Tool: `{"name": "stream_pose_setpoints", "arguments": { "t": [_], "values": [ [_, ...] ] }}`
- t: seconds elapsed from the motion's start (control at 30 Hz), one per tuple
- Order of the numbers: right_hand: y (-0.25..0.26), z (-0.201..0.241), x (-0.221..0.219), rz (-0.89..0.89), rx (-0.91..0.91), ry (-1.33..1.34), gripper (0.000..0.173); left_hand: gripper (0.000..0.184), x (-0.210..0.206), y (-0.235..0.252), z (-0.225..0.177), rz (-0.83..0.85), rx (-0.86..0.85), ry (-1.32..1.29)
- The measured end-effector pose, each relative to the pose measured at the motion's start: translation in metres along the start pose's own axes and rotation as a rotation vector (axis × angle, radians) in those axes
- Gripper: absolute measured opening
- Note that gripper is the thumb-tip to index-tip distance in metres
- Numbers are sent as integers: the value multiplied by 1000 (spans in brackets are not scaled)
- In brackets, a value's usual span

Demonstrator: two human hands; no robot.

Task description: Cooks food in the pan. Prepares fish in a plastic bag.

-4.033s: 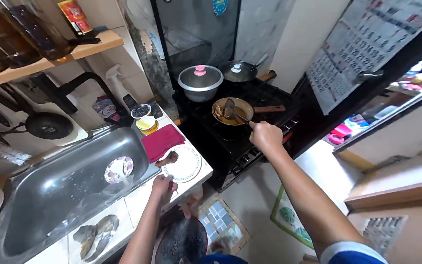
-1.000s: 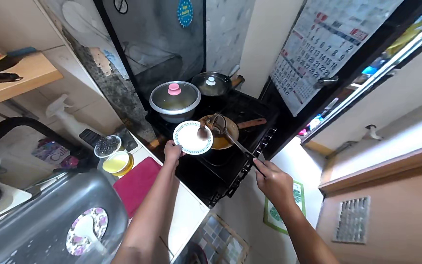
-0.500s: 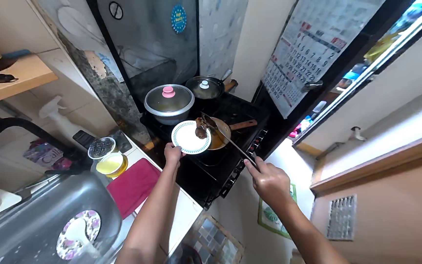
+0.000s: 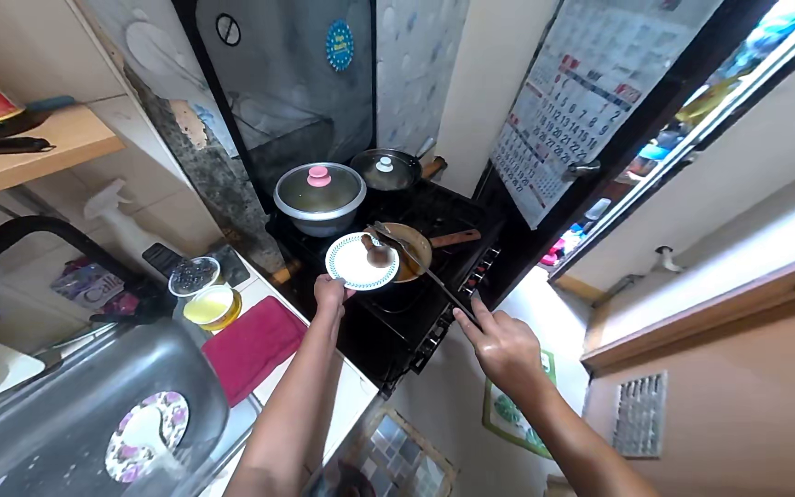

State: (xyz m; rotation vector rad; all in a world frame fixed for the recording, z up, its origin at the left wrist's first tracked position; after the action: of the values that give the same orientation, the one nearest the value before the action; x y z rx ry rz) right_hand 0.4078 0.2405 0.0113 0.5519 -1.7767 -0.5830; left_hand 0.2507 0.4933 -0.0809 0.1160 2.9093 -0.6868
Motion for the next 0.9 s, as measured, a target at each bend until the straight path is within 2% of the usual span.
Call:
{"name": "stream_pose_setpoints", "arguments": {
  "t": [0.37,0.63,0.9],
  "values": [
    [12,9,17,-11,157,-54,32,34,13,-8,-7,-53,-46,-27],
    [12,16,25,-69,206,-40,31,34,31,-15,-8,-73,-43,-42],
    [18,23,38,-106,298,-36,30,33,53,-26,1,-88,-57,-169]
  ]
}}
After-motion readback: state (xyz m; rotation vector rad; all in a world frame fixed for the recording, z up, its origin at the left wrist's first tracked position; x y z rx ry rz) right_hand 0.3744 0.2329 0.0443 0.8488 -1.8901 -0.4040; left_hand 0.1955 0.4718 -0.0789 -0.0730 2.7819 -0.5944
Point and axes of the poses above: each hand's wrist, its own y-axis towards the middle knuckle, its own x-axis out of the back of the hand, z = x × y, the point moved 6 cm from there along y, towards the middle knuckle, and after that the axes turned 2 degrees about z, right-handed, at the moved point
